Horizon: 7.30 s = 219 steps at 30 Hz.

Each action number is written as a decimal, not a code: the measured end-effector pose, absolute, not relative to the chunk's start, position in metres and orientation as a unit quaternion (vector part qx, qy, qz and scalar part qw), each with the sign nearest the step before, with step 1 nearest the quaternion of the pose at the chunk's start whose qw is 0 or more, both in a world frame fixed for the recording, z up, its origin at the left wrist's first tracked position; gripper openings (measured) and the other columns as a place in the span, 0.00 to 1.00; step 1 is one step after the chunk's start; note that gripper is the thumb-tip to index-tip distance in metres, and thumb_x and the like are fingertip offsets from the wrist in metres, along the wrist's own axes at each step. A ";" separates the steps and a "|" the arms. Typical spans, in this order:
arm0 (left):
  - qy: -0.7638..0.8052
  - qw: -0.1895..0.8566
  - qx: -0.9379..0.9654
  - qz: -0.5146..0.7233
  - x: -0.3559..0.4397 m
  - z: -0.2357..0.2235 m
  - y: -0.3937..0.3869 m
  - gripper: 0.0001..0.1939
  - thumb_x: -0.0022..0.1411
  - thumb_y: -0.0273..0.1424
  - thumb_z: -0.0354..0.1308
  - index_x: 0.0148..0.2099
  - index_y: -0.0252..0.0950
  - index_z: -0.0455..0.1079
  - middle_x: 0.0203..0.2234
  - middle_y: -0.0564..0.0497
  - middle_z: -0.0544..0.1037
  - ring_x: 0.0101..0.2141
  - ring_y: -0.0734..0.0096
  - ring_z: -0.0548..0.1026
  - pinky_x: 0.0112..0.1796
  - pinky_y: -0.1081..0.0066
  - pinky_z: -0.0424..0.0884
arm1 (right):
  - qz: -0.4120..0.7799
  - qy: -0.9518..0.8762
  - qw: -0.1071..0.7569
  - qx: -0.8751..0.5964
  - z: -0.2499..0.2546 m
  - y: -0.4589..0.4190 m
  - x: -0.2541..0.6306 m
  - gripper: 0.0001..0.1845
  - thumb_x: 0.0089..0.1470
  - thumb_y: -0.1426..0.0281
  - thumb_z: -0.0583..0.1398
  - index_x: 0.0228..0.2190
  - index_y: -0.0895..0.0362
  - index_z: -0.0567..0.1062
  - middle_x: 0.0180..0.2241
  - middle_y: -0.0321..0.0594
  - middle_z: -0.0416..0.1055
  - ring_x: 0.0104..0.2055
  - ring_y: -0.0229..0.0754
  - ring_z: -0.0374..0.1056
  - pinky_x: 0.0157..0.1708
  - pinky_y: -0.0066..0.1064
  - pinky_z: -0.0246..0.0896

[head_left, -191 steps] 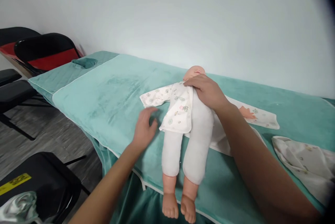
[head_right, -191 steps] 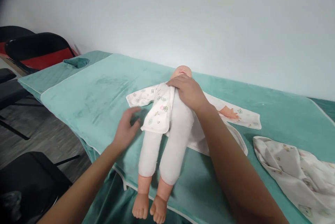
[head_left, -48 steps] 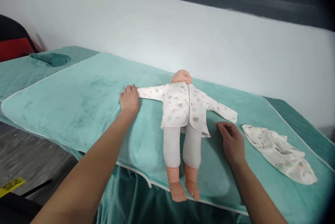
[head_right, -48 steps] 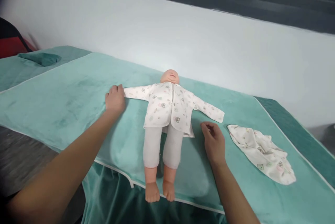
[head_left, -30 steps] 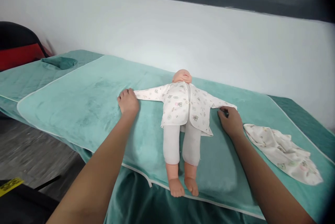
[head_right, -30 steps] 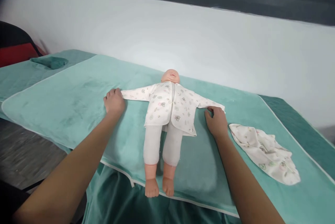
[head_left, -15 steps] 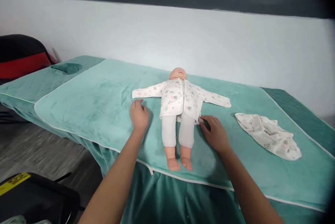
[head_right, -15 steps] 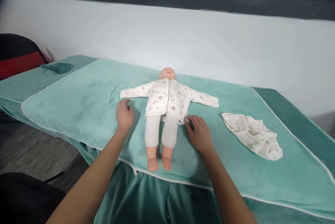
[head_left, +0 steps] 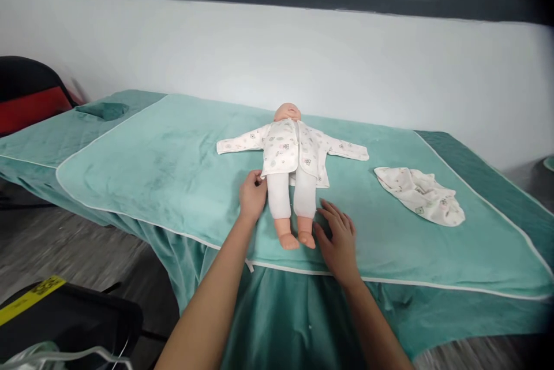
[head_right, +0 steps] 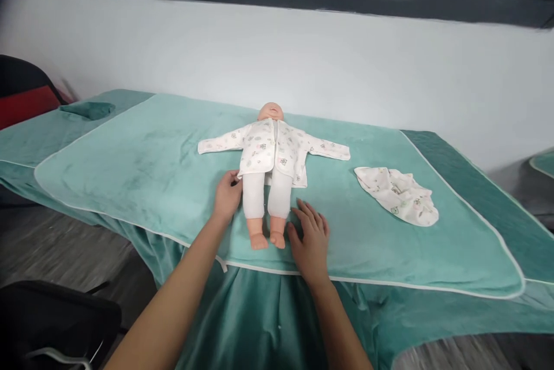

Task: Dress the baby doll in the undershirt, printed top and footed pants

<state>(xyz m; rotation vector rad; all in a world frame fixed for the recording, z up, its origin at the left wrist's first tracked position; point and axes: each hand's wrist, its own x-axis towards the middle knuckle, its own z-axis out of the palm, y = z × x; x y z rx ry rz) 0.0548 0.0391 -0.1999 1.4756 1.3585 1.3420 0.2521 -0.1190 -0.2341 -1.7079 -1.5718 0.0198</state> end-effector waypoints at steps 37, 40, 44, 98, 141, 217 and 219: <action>0.340 0.568 0.454 0.596 0.103 -0.178 0.144 0.27 0.57 0.37 0.67 0.58 0.37 0.73 0.59 0.44 0.76 0.59 0.50 0.73 0.60 0.53 0.68 | 0.271 -0.523 0.572 -0.571 -0.185 0.090 0.302 0.35 0.61 0.46 0.54 0.61 0.53 0.69 0.67 0.44 0.62 0.69 0.48 0.55 0.70 0.43 0.45; 0.334 0.570 0.446 0.604 0.107 -0.179 0.156 0.27 0.56 0.37 0.68 0.57 0.37 0.73 0.59 0.43 0.75 0.58 0.50 0.73 0.59 0.53 0.69 | 0.275 -0.515 0.573 -0.574 -0.187 0.102 0.304 0.36 0.61 0.45 0.53 0.62 0.53 0.67 0.69 0.43 0.59 0.71 0.47 0.52 0.71 0.42 0.43; 0.333 0.569 0.439 0.610 0.107 -0.184 0.169 0.28 0.55 0.38 0.69 0.57 0.37 0.73 0.57 0.42 0.76 0.58 0.51 0.73 0.59 0.54 0.69 | 0.266 -0.503 0.592 -0.570 -0.188 0.116 0.305 0.33 0.61 0.46 0.55 0.59 0.51 0.70 0.67 0.42 0.62 0.70 0.47 0.55 0.69 0.44 0.48; 0.315 0.613 0.346 0.637 0.045 -0.191 0.098 0.10 0.54 0.29 0.66 0.38 0.37 0.71 0.34 0.50 0.80 0.40 0.70 0.80 0.56 0.59 0.70 | -0.091 -0.608 0.332 -0.715 -0.192 -0.079 0.397 0.18 0.57 0.67 0.56 0.48 0.56 0.74 0.59 0.54 0.68 0.66 0.61 0.56 0.67 0.61 0.39; 0.257 0.603 0.525 0.543 0.034 -0.029 -0.061 0.23 0.61 0.41 0.66 0.54 0.35 0.76 0.44 0.44 0.83 0.49 0.54 0.80 0.49 0.61 0.75 | 0.195 -0.771 0.463 -0.392 0.013 -0.063 0.219 0.27 0.54 0.64 0.64 0.56 0.45 0.70 0.63 0.39 0.63 0.60 0.49 0.64 0.52 0.43 0.66; 0.288 0.285 0.685 0.605 0.006 0.054 -0.051 0.13 0.64 0.42 0.64 0.36 0.36 0.76 0.26 0.56 0.75 0.29 0.75 0.67 0.31 0.70 0.62 | 0.294 -0.749 0.438 -0.402 0.062 -0.037 0.246 0.26 0.43 0.45 0.70 0.24 0.56 0.76 0.26 0.36 0.72 0.37 0.45 0.72 0.34 0.34 0.67; 0.263 0.324 0.667 0.617 0.005 0.057 -0.049 0.12 0.64 0.41 0.64 0.37 0.36 0.76 0.26 0.55 0.76 0.31 0.72 0.71 0.33 0.70 0.65 | 0.311 -0.745 0.426 -0.408 0.061 -0.036 0.252 0.24 0.41 0.48 0.73 0.23 0.55 0.77 0.27 0.37 0.74 0.36 0.45 0.72 0.33 0.34 0.67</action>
